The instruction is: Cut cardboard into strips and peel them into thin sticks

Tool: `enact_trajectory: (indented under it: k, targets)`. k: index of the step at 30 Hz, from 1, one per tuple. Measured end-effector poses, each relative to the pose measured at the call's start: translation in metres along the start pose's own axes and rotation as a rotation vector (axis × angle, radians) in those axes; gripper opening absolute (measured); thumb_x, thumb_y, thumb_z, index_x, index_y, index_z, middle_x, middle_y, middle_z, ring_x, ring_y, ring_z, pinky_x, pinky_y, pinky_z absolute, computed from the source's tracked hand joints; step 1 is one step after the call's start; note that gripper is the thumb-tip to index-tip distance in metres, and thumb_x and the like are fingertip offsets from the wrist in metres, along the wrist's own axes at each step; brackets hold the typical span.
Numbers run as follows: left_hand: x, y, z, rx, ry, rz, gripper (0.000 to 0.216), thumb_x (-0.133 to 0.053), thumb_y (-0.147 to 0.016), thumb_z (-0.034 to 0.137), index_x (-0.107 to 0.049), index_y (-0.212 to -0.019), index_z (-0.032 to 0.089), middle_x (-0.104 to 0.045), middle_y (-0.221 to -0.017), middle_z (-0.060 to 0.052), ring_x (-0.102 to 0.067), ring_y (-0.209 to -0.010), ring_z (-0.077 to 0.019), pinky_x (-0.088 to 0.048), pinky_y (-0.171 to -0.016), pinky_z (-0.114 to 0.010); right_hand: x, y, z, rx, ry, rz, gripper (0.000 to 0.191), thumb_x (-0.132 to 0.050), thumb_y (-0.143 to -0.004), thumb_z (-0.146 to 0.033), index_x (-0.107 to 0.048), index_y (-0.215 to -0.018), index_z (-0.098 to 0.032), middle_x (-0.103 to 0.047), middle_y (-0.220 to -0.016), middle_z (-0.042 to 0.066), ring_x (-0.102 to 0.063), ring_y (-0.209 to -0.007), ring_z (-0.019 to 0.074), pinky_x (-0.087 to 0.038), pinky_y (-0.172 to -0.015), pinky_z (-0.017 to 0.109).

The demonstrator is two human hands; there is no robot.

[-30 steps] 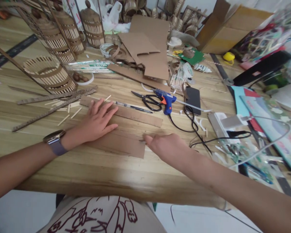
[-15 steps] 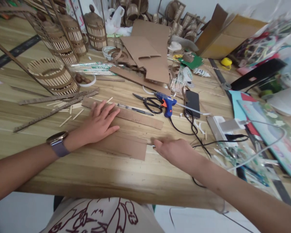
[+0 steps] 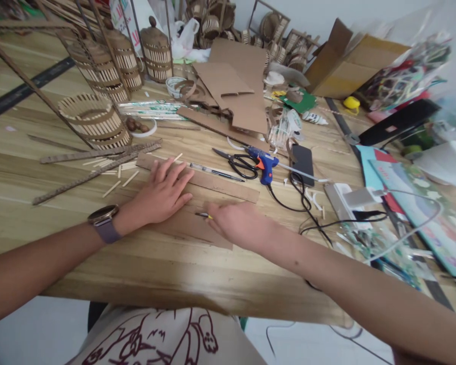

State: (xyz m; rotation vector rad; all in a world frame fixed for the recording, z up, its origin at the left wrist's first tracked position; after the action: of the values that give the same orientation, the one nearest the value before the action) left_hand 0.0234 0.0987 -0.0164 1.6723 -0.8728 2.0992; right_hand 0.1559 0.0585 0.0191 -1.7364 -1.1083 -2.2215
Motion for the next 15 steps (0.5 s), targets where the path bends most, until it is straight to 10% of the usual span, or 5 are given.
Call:
enact_trajectory:
  k: [15]
  targets:
    - [-0.001,0.0,-0.001,0.004,0.001,0.006,0.053,-0.042,-0.101,0.037,-0.044,-0.145,0.007,-0.038,-0.152,-0.023,-0.023,-0.144,-0.0461,-0.013,-0.115,-0.07,0.002,-0.016,-0.013,-0.05,0.089,-0.044,0.027,-0.039,-0.102,-0.027,-0.062,-0.11,-0.017,-0.074,-0.076,0.009,-0.07,-0.068,0.0233,-0.029,-0.047,0.028]
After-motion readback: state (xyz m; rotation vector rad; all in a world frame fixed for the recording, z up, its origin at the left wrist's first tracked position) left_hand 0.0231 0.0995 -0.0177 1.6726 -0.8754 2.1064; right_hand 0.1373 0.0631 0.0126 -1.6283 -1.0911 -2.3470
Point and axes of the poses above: each hand's wrist, its own y-axis away from the middle knuckle, its own x-axis out of the back of the hand, z = x × y, the point moved 7 cm from there along -y, towards the middle knuckle
